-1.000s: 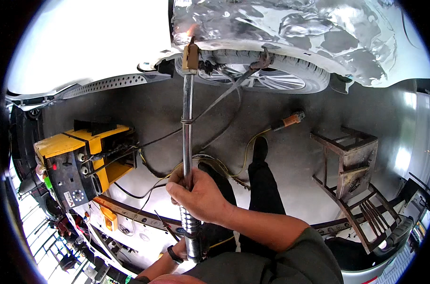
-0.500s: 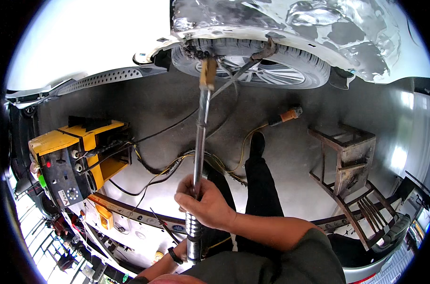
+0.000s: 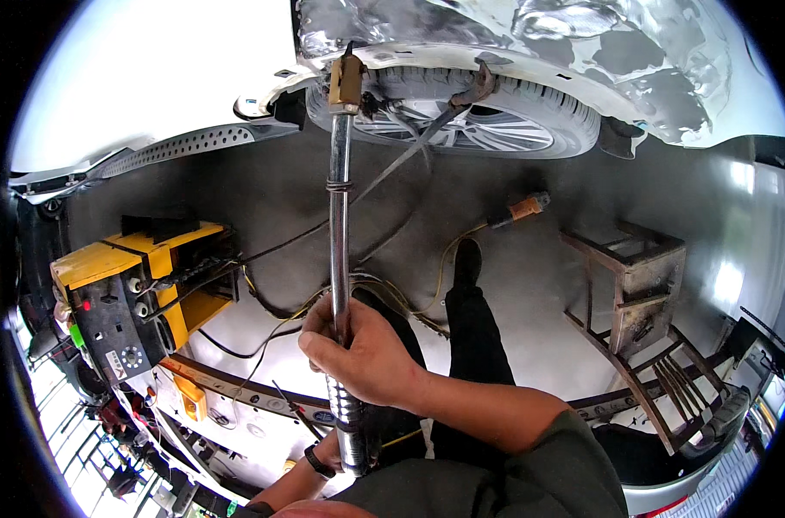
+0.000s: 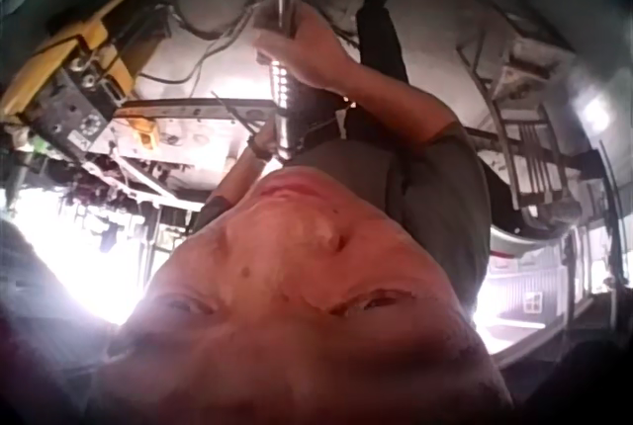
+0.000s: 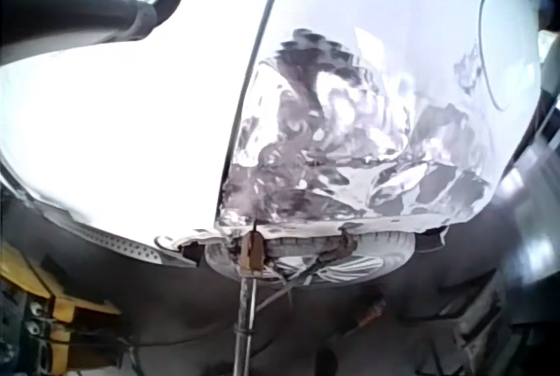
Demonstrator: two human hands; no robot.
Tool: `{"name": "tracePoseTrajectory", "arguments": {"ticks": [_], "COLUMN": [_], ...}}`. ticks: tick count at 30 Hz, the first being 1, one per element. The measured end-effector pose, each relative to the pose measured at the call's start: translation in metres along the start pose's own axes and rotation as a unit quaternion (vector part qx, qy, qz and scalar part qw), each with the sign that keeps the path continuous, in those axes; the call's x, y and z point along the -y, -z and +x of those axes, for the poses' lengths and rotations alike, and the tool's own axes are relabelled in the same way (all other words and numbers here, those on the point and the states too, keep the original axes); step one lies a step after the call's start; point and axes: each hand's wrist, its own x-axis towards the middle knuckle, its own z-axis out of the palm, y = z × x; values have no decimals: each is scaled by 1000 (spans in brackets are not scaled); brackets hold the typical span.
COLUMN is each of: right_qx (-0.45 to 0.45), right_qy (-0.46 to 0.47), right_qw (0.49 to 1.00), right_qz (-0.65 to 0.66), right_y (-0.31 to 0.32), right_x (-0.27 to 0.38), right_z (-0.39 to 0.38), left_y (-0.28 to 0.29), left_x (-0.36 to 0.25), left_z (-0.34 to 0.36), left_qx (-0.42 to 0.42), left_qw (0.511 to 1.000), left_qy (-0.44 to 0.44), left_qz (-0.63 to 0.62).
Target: The person uses a slide hammer spot welder to pull a dent out of the side of a white car and then uses an angle grinder to smooth the area.
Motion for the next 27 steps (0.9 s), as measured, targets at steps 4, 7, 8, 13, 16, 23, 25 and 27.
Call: {"name": "tracePoseTrajectory", "arguments": {"ticks": [4, 7, 8, 13, 16, 23, 25, 27], "right_qx": [5, -3, -12, -3, 0, -7, -14, -10], "right_qy": [-9, -16, -8, 40, 85, 52, 45, 21], "right_qw": [999, 1000, 1000, 999, 994, 999, 999, 1000], "right_qz": [34, 18, -13, -7, 75, 14, 3, -18], "right_y": [-2, -2, -2, 17, 13, -1, -1, 4], "right_x": [-2, 3, 8, 60, 36, -13, -6, 12], "right_z": [-1, 0, 4, 49, 42, -7, -5, 11], "left_y": [-5, -1, -1, 15, 13, -1, 11, 19], "left_x": [-8, -1, 0, 2, 3, 4, 7, 3], "left_z": [-5, -8, -9, -10, -15, -7, -1, -3], "left_qx": [29, 7, 6, -20, -21, -10, -32, 4], "left_qw": [999, 1000, 1000, 999, 999, 1000, 999, 997], "left_qy": [33, 24, 23, -7, 20, 0, -4, 54], "left_qz": [2, -8, -8, 32, -14, 19, 15, -63]}}
